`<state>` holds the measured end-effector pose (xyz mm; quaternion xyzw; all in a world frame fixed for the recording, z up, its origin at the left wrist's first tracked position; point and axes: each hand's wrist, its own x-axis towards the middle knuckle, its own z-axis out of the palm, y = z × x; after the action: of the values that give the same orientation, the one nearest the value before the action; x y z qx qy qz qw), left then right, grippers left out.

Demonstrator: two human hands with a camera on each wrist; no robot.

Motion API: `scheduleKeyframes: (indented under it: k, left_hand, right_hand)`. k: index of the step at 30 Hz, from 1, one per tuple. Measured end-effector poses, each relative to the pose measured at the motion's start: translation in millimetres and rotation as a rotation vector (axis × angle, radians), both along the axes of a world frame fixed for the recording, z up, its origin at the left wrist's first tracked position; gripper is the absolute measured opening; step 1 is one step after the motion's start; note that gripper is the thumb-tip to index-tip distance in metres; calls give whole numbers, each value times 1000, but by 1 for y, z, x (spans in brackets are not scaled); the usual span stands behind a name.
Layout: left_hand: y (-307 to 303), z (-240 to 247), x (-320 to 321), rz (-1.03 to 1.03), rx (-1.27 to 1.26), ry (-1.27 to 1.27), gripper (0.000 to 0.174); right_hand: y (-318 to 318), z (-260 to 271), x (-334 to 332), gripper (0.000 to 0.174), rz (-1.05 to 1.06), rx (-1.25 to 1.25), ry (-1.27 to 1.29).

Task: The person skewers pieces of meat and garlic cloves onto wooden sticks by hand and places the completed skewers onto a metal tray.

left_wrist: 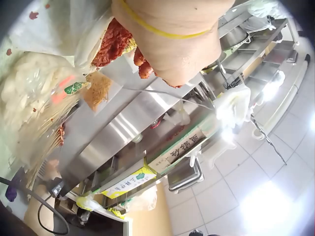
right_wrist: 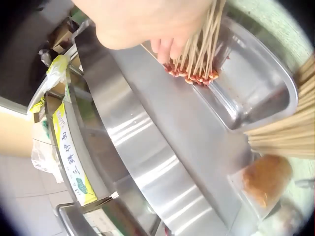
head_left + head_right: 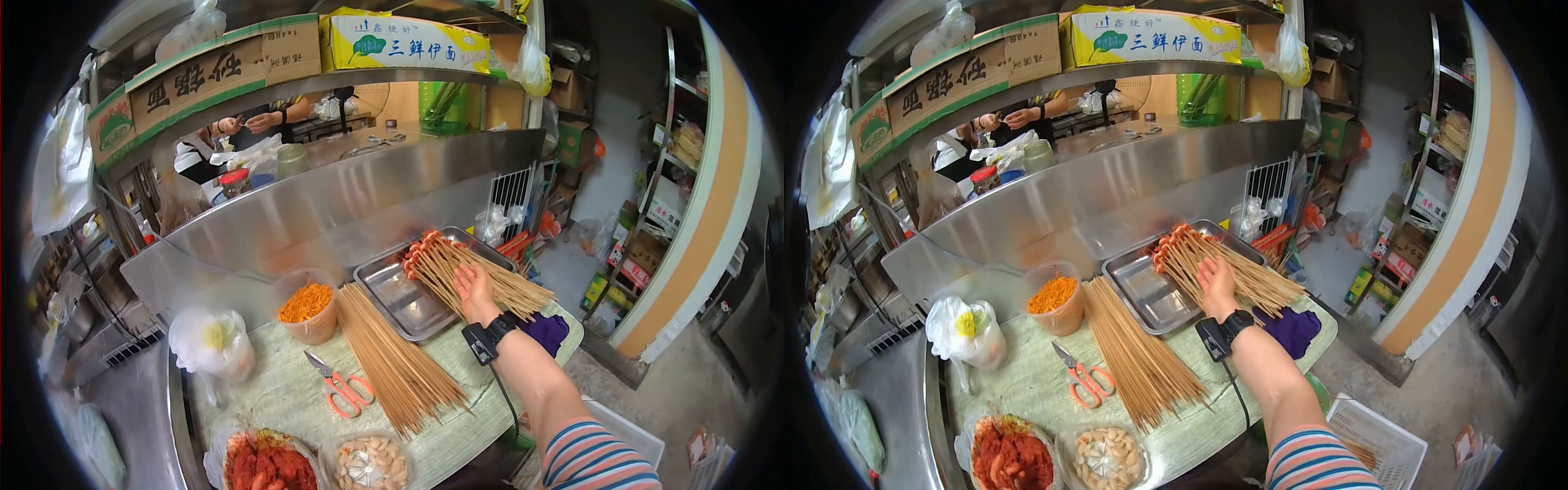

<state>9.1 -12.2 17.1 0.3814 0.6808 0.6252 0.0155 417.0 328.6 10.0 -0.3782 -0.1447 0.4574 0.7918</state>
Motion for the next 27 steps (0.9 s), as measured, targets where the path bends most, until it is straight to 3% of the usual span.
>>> scheduleKeyframes:
  k: [2, 4, 6, 8, 10, 11, 12, 14, 20, 22, 27]
  left_hand:
    - [4, 1, 3, -96, 88, -101, 48]
    - [8, 2, 5, -155, 157, -200, 46]
    - [11, 3, 7, -202, 238, -283, 45]
    - [12, 4, 7, -267, 340, -368, 44]
    - [11, -14, 1, -249, 341, -441, 40]
    - [11, -21, -3, -243, 341, -517, 36]
    - [11, -24, -5, -230, 347, -512, 36]
    - [8, -26, -9, -364, 355, -484, 40]
    - [7, -21, -8, -371, 326, -540, 40]
    - [8, -23, -8, -349, 361, -517, 42]
    - [4, -19, -8, -390, 337, -534, 43]
  right_hand:
    - [-18, 6, -10, 39, 104, -25, 166]
    - [-45, 11, -29, 35, 263, -33, 134]
    - [-67, 22, -52, 21, 668, -37, -330]
    - [-79, 22, -83, 16, 724, -101, -427]
    - [-80, 9, -102, 18, 813, -68, -1224]
    - [-80, 6, -111, 25, 600, 30, -1629]
    - [-79, 7, -120, 25, 609, 45, -1629]
    - [-78, 7, -137, 25, 630, -250, -2075]
    - [-50, -19, -140, 23, 503, -241, -2160]
    - [-50, -1, -135, 18, 855, -467, -1732]
    - [-58, 9, -121, 13, 932, -457, -1496]
